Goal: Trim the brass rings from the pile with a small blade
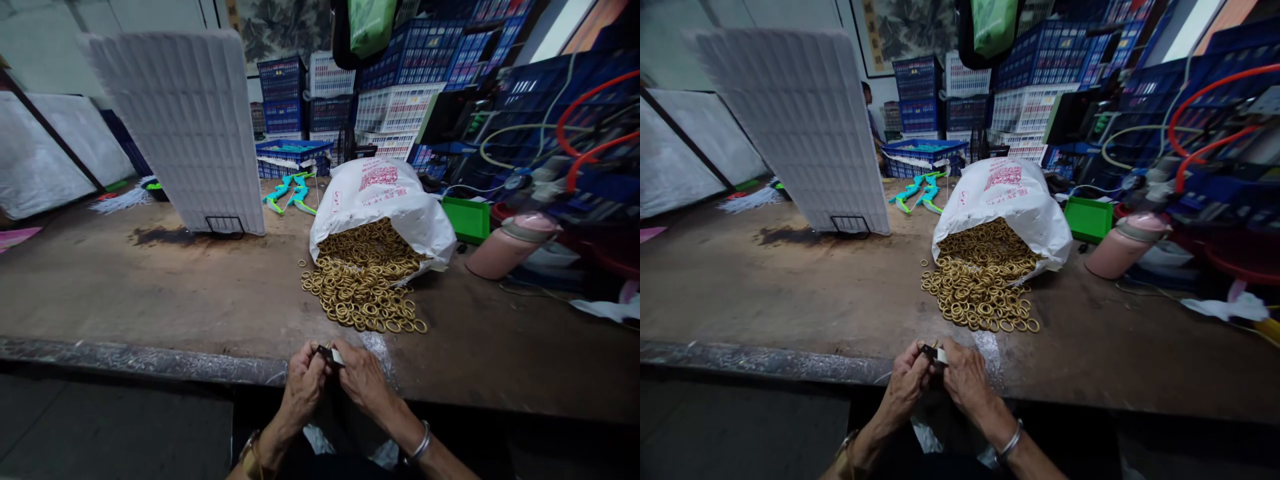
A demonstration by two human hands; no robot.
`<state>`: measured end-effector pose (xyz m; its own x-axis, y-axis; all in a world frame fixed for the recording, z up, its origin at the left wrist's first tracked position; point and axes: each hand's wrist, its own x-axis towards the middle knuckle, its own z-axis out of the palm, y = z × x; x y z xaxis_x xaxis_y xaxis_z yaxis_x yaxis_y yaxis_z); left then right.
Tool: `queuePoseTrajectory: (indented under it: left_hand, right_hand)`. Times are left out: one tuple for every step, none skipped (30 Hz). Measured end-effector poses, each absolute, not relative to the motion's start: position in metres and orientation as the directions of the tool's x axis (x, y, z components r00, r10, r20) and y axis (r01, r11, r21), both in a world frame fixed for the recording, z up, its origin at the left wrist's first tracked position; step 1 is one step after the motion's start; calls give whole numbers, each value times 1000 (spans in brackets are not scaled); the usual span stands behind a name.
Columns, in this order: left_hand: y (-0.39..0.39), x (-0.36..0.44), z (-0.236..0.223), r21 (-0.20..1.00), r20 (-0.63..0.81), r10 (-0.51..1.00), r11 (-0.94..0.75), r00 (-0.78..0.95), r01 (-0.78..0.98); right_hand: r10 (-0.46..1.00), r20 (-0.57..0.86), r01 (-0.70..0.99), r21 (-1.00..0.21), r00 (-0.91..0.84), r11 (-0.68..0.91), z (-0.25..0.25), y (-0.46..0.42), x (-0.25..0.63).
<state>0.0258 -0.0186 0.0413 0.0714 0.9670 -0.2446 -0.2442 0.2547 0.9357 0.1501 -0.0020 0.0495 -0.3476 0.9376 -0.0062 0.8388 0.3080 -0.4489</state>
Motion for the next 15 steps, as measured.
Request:
queuePoseTrajectory:
  left_hand:
    - [-19, 25, 41, 936, -251, 965, 263, 78, -232]
    - [-20, 25, 40, 931, -274, 958, 287, 86, -226]
    - [-21, 25, 41, 920, -307, 947, 322, 98, -223]
    - [-22, 24, 42, 906, -340, 934, 358, 112, -227]
    - [-24, 25, 43, 892, -366, 922, 387, 127, -235]
    - [-27, 25, 44, 878, -383, 912, 409, 146, -247]
    - [-29, 25, 45, 866, -391, 905, 424, 170, -265]
    - [-32, 25, 46, 854, -389, 900, 432, 198, -289]
    - [-34, 25, 47, 838, -383, 895, 441, 228, -320]
    - [-35, 26, 47, 819, -379, 890, 450, 253, -357]
    - [-36, 26, 46, 796, -376, 886, 459, 271, -396]
    - [-36, 26, 45, 771, -374, 884, 464, 279, -437]
    - [-36, 26, 44, 747, -371, 885, 464, 280, -476]
    - [-35, 26, 43, 729, -369, 888, 460, 275, -507]
    - [-34, 25, 43, 718, -366, 892, 452, 264, -529]
  right_hand:
    - [939, -19, 855, -420, -344, 305, 50, -1, 149]
    - [941, -34, 872, -388, -337, 298, 50, 0, 149]
    - [946, -50, 891, -353, -322, 284, 49, 2, 150]
    - [952, -67, 911, -317, -299, 264, 48, 4, 151]
    - [962, -80, 932, -282, -262, 230, 46, 8, 154]
    - [972, -85, 949, -250, -221, 194, 43, 11, 157]
    - [981, -82, 962, -225, -176, 154, 41, 16, 162]
    - [989, -64, 971, -206, -133, 117, 40, 22, 166]
    - [992, -31, 973, -201, -121, 113, 39, 27, 170]
    - [994, 3, 974, -200, -110, 108, 39, 33, 174]
    - [995, 38, 974, -203, -93, 99, 39, 39, 177]
    - [995, 68, 974, -206, -76, 89, 41, 45, 178]
    - [994, 90, 976, -206, -56, 74, 42, 50, 178]
    - [994, 106, 977, -202, -41, 62, 43, 55, 176]
    - [993, 114, 979, -194, -37, 58, 45, 59, 174]
